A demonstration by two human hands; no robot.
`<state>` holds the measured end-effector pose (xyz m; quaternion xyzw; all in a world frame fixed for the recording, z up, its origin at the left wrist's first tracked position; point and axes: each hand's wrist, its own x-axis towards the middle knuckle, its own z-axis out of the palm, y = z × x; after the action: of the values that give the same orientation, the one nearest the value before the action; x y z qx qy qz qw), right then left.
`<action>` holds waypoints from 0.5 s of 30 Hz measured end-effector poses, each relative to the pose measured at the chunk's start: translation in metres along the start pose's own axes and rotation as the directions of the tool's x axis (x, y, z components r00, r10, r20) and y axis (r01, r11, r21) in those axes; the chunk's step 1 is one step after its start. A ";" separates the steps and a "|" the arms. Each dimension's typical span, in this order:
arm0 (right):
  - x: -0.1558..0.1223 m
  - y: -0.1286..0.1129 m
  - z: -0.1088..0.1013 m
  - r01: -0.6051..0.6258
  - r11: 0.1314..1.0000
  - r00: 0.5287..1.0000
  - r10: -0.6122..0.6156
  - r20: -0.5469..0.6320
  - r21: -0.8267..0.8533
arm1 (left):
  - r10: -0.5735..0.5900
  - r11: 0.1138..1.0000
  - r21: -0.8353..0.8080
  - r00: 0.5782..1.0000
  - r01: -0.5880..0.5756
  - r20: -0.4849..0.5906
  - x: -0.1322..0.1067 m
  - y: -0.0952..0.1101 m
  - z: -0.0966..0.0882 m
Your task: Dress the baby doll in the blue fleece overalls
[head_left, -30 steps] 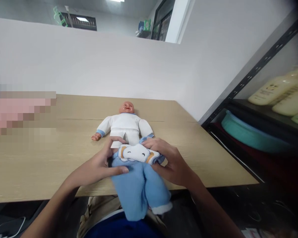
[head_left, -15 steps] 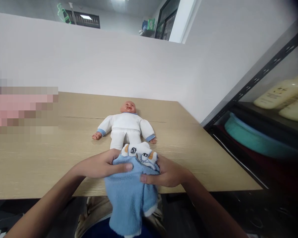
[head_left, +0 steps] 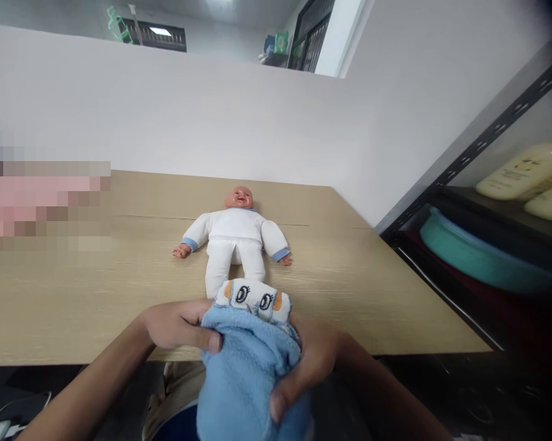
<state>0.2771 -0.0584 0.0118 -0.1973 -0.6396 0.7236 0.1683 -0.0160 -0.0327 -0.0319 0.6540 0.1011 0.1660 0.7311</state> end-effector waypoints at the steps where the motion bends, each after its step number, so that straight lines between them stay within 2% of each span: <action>1: -0.001 0.003 0.000 0.011 0.999 1.000 -0.010 -0.027 0.046 | -0.012 1.000 -0.013 1.000 0.012 -0.009 -0.001 -0.002 0.005; 3: -0.005 0.010 -0.001 0.033 0.993 0.991 -0.018 -0.134 0.113 | -0.026 0.999 -0.039 1.000 0.026 -0.011 -0.003 -0.004 0.014; 6: -0.010 0.021 -0.003 -0.002 0.997 0.952 0.027 -0.305 0.081 | -0.042 0.991 -0.128 0.999 0.046 0.034 -0.003 -0.003 0.022; 7: -0.011 0.023 -0.002 -0.044 0.997 0.944 0.063 -0.325 0.067 | -0.051 0.987 -0.153 0.999 0.052 0.004 -0.003 -0.003 0.023; 8: -0.011 0.025 -0.002 -0.088 0.994 0.938 0.103 -0.330 0.061 | -0.060 0.985 -0.165 0.996 0.047 -0.071 -0.003 -0.003 0.022; 9: -0.010 0.026 0.000 -0.121 0.991 0.937 0.134 -0.324 0.061 | -0.072 0.986 -0.161 0.981 0.043 -0.182 -0.002 -0.003 0.022; 11: -0.005 0.029 0.003 -0.124 0.990 0.945 0.138 -0.295 0.063 | -0.088 0.991 -0.126 0.904 0.038 -0.419 0.000 -0.004 0.020; 12: -0.001 0.030 0.004 -0.093 0.994 0.958 0.106 -0.267 0.063 | -0.097 0.992 -0.114 0.869 0.047 -0.485 0.002 -0.004 0.019; 13: 0.004 0.032 0.005 -0.049 0.997 0.974 0.063 -0.217 0.067 | -0.108 0.992 -0.114 0.859 0.058 -0.501 0.004 -0.005 0.019; 15: 0.011 0.036 0.005 0.035 0.995 0.998 -0.029 -0.061 0.094 | -0.126 0.989 -0.126 0.881 0.076 -0.456 0.007 -0.006 0.021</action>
<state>0.2652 -0.0612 -0.0238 -0.2002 -0.6024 0.7442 0.2079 -0.0008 -0.0502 -0.0345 0.5504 0.2974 0.2837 0.7267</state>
